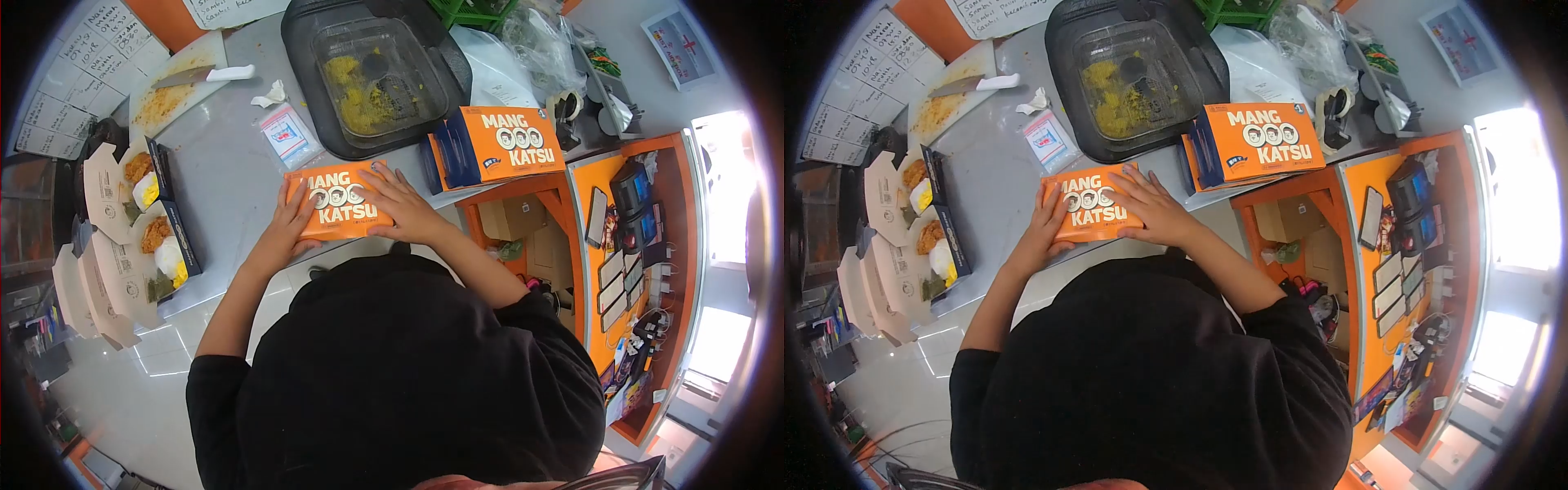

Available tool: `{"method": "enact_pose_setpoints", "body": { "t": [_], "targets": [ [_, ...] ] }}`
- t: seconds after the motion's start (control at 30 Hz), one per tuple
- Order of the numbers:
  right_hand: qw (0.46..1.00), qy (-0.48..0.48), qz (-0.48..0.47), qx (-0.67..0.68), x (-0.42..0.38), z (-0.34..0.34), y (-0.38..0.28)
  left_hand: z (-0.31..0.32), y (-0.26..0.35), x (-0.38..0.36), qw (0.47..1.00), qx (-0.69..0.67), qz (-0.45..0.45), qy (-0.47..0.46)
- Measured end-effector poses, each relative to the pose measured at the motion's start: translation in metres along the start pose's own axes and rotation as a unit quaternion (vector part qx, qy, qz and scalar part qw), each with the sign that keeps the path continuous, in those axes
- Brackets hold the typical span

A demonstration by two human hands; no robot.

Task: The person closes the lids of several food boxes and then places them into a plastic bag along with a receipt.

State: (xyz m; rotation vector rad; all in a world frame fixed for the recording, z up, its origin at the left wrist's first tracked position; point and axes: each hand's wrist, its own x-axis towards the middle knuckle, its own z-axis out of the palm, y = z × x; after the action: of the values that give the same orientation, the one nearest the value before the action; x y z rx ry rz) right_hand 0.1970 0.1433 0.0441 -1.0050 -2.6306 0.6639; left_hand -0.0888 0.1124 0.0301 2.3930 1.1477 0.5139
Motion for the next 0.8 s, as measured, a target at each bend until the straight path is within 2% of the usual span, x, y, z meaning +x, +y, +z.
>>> {"method": "enact_pose_setpoints", "body": {
  "t": [0.17,0.27,0.37,0.67,0.77,0.8],
  "targets": [
    [0.995,0.047,-0.067,-0.054,0.002,0.008,0.000,-0.004,0.004,0.003,0.999,0.050,-0.016,-0.013],
    [0.993,0.035,-0.070,-0.084,0.002,0.002,-0.005,-0.004,0.004,0.005,0.997,0.064,-0.023,-0.027],
    [0.997,0.015,-0.045,-0.068,0.002,-0.007,-0.015,-0.008,0.006,0.004,0.996,0.074,-0.026,-0.038],
    [0.994,0.017,-0.050,-0.097,0.007,-0.001,0.002,-0.026,0.011,0.014,0.991,0.124,-0.010,-0.056],
    [0.999,-0.025,0.003,-0.027,0.009,-0.014,-0.005,-0.036,0.008,0.018,0.987,0.130,-0.015,-0.093],
    [1.000,-0.012,0.005,-0.018,0.008,-0.009,-0.005,-0.037,0.009,0.020,0.985,0.136,-0.014,-0.105]
  ]
}}
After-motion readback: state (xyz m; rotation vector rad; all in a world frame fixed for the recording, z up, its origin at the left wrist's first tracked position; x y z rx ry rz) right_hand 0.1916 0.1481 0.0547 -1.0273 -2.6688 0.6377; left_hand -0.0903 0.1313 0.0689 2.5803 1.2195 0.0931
